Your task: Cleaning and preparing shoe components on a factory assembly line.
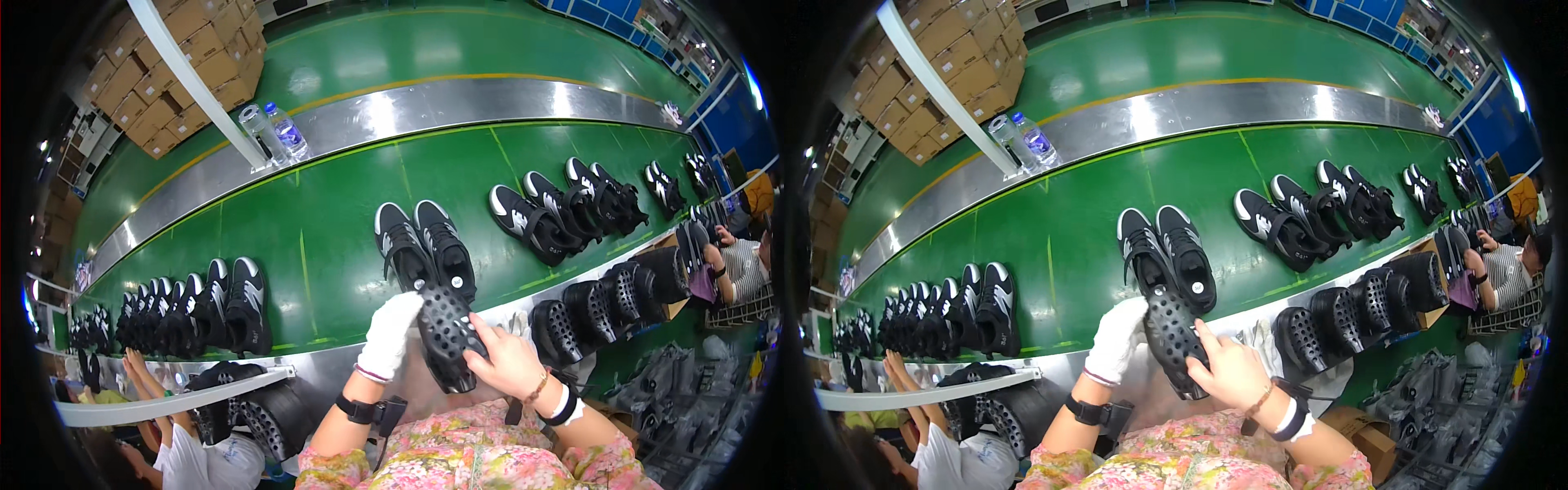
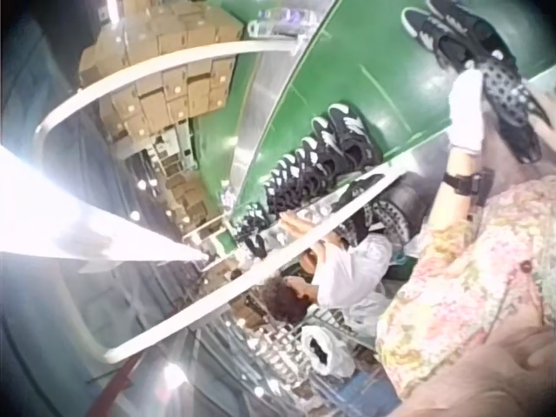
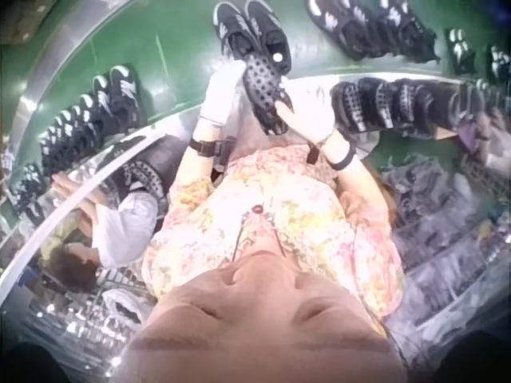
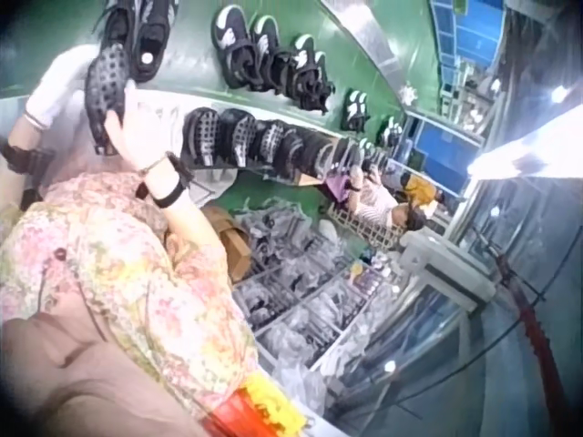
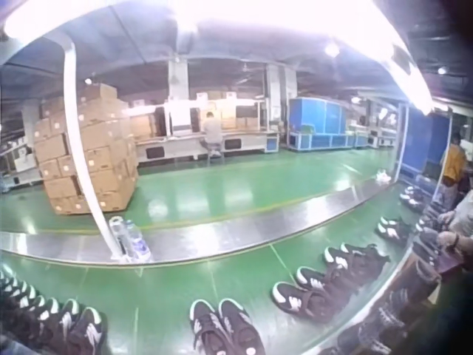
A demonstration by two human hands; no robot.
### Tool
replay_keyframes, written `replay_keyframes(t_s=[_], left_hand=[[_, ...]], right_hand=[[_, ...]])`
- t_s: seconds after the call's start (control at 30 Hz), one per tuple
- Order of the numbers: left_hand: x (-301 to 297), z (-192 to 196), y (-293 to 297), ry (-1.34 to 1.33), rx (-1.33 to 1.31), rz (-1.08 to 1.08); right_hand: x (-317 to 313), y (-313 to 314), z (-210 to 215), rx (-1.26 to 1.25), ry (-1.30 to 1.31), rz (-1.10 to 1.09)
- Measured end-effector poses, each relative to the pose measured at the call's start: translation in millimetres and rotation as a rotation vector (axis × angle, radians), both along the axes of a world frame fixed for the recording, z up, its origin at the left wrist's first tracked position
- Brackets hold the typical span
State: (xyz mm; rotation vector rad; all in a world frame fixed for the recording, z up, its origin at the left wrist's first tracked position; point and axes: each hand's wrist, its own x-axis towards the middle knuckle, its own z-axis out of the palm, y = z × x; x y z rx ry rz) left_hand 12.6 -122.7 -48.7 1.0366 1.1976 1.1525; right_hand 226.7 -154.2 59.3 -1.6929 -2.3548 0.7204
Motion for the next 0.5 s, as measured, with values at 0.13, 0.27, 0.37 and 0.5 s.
replay_keyframes(t_s=[0.13,0.27,0.37,0.5], left_hand=[[18.8,20.3,17.7,0.176,0.143,0.251],[5.2,-16.2,30.4,0.001,0.071,0.308],[-0.5,-19.9,53.6,0.753,0.446,0.151],[2.5,-18.7,91.7,1.374,0.472,-0.117]], right_hand=[[-28.2,22.5,-14.0,-0.075,0.090,-0.043],[-25.5,37.1,-30.4,-0.059,0.156,-0.069],[4.0,50.1,-41.8,0.048,0.106,-0.040],[4.4,67.9,-34.8,-0.070,0.021,0.009]])
